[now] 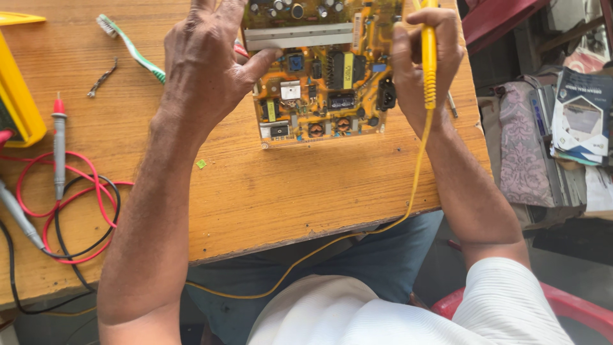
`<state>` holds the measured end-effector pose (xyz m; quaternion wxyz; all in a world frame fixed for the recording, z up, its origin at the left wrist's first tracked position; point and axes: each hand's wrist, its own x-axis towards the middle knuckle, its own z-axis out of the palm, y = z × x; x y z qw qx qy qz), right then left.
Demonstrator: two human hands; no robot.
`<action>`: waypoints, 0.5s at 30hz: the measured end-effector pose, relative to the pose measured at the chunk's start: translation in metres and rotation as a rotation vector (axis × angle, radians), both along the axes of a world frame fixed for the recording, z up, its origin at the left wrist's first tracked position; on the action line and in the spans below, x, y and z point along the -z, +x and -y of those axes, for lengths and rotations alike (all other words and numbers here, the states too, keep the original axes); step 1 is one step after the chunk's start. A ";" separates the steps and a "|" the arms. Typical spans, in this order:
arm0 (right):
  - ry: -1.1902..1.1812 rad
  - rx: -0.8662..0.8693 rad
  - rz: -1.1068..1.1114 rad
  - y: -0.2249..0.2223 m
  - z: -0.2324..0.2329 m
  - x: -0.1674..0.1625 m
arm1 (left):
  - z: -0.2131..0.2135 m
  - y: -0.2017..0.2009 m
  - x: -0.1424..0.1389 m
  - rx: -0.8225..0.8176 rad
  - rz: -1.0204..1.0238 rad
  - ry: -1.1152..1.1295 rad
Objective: The person uses a soldering iron to reflow solder joints on a circuit board. They hold the board with one hand and apply the soldering iron to various points on both sides of the board, flipping it over to access the other side.
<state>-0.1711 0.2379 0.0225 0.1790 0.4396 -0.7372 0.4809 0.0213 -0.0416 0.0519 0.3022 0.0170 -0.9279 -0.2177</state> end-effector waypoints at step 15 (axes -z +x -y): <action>-0.037 -0.037 0.079 0.003 -0.004 0.001 | 0.003 -0.001 0.002 0.014 0.017 0.019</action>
